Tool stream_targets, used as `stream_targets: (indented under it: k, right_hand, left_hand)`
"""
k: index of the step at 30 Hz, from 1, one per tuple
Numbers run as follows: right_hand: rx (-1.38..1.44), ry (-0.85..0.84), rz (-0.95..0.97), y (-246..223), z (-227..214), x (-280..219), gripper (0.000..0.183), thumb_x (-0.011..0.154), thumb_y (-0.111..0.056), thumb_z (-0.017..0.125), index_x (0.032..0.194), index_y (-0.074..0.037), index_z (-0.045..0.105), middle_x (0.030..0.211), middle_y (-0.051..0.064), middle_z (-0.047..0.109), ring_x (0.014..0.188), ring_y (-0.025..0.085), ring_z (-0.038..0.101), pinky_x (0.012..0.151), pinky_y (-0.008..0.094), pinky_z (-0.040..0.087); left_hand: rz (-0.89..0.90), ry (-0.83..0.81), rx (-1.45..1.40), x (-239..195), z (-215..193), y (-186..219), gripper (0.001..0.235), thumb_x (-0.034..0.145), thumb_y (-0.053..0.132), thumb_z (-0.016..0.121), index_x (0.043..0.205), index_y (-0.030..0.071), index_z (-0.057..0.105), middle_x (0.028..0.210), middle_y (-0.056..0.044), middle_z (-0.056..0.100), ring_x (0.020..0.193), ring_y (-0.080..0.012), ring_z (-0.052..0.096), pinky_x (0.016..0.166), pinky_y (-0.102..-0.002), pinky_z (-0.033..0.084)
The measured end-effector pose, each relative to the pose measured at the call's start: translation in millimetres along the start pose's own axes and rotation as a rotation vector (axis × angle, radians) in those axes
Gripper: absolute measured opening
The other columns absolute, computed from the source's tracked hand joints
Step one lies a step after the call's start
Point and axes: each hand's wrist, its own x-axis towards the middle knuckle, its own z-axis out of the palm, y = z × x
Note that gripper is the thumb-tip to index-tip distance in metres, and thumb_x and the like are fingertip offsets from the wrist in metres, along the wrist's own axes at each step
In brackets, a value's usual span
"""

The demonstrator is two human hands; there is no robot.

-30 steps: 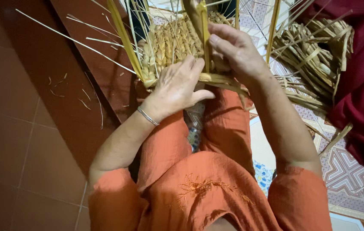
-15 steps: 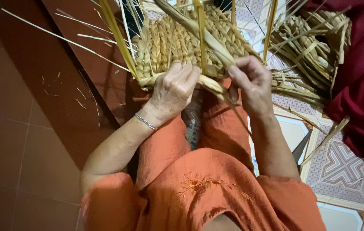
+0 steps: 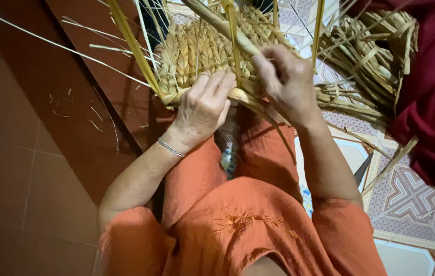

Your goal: The person sits on a tiled floor and weaves dried palm leaves into a basket frame, interlacing strips by hand to build up the sides. The basket gradually takes shape as the person continues to weave around the frame.

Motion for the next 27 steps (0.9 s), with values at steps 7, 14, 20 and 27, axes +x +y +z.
stream_targets:
  k: [7, 14, 20, 27]
  right_hand:
    - [0.874, 0.191, 0.414, 23.8, -18.5, -57.6, 0.015, 0.101, -0.016, 0.064, 0.101, -0.002, 0.063, 0.091, 0.015, 0.074, 0.048, 0.009, 0.047, 0.043, 0.021, 0.037]
    - [1.328, 0.093, 0.41, 39.8, -16.5, -84.5, 0.022, 0.092, -0.008, 0.07, 0.109, 0.003, 0.062, 0.087, 0.01, 0.066, 0.054, 0.01, 0.049, 0.048, 0.023, 0.037]
    - [0.618, 0.113, 0.314, 38.8, -12.3, -82.5, 0.022, 0.112, -0.023, 0.063, 0.119, -0.002, 0.062, 0.086, 0.005, 0.057, 0.064, 0.008, 0.051, 0.053, 0.023, 0.038]
    - [1.145, 0.253, 0.342, 48.2, -23.6, -109.3, 0.026, 0.109, -0.031, 0.063, 0.1, -0.007, 0.063, 0.096, 0.013, 0.066, 0.079, 0.015, 0.06, 0.057, 0.021, 0.041]
  left_hand:
    - [-0.06, -0.046, 0.011, -5.4, -1.1, -3.0, 0.043, 0.083, -0.005, 0.072, 0.123, 0.002, 0.062, 0.112, -0.011, 0.062, 0.095, -0.0307, 0.058, 0.081, -0.04, 0.055]
    - [0.034, 0.089, -0.201, -8.6, -21.7, 1.6, 0.045, 0.093, 0.003, 0.077, 0.134, 0.0, 0.058, 0.131, -0.018, 0.061, 0.113, -0.0316, 0.065, 0.097, -0.038, 0.061]
    - [-0.47, 0.397, -0.147, -39.2, -44.0, -52.1, 0.021, 0.099, 0.008, 0.07, 0.111, -0.001, 0.055, 0.082, -0.004, 0.062, 0.066, -0.0153, 0.064, 0.05, -0.029, 0.054]
    - [-0.352, 0.271, 0.208, -65.4, 4.6, -95.6, 0.024, 0.116, 0.016, 0.051, 0.096, 0.004, 0.056, 0.064, -0.005, 0.055, 0.055, -0.0168, 0.059, 0.049, -0.035, 0.045]
